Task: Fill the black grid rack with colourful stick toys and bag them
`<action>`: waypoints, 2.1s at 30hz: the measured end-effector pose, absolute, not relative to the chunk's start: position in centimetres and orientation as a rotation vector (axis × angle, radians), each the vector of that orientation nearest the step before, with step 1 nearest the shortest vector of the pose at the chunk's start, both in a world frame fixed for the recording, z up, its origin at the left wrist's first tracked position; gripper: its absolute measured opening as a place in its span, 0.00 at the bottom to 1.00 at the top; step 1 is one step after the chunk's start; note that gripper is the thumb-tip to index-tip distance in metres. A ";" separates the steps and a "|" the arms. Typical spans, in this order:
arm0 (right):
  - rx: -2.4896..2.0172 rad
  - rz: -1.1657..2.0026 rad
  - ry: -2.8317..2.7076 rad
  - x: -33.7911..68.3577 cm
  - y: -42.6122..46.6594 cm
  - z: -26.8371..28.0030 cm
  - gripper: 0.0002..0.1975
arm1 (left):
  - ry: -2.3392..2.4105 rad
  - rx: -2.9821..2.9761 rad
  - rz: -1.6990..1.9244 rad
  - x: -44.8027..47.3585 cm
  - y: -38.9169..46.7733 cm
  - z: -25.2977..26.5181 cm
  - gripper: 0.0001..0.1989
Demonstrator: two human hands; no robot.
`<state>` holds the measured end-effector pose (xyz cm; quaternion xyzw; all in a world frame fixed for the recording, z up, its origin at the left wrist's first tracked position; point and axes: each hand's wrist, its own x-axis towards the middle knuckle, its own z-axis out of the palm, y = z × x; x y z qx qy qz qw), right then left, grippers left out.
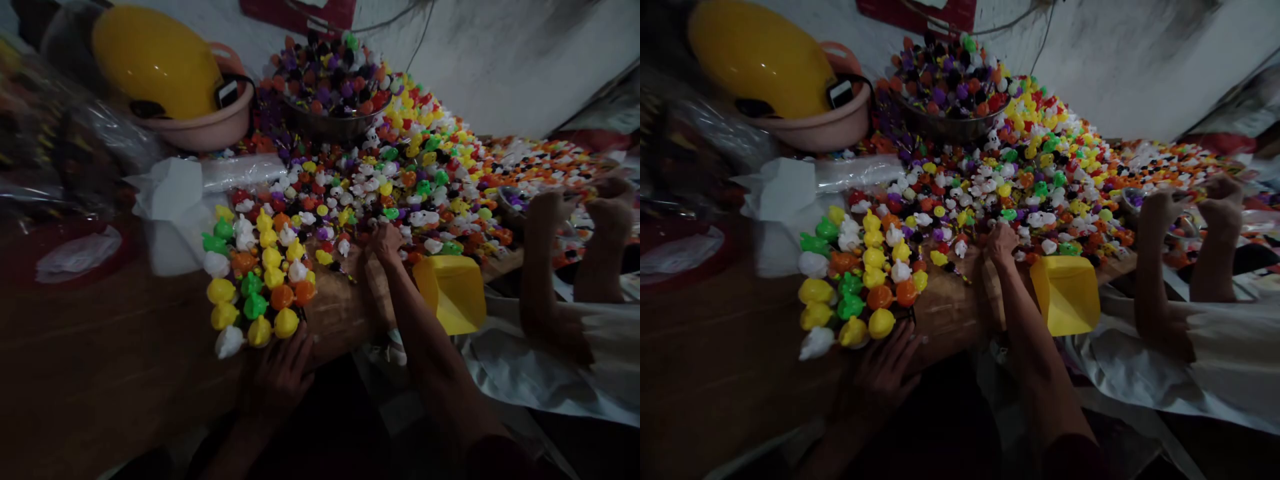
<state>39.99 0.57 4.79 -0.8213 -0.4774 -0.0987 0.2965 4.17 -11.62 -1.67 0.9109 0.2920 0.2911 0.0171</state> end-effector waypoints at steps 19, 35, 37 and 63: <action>-2.182 -0.090 -1.251 29.5 -13.1 -0.7 0.17 | 0.842 2.921 0.909 3.7 -11.8 -0.5 0.20; -2.420 0.076 -1.107 30.1 -10.8 3.6 0.08 | 0.741 2.922 1.068 2.7 -11.0 -3.0 0.39; -2.332 0.003 -1.010 31.3 -10.2 4.3 0.07 | 0.766 2.902 1.094 2.9 -11.1 -3.0 0.39; -1.853 0.046 -1.606 29.6 -2.9 10.9 0.05 | 0.986 2.933 0.735 4.0 -11.1 -0.4 0.22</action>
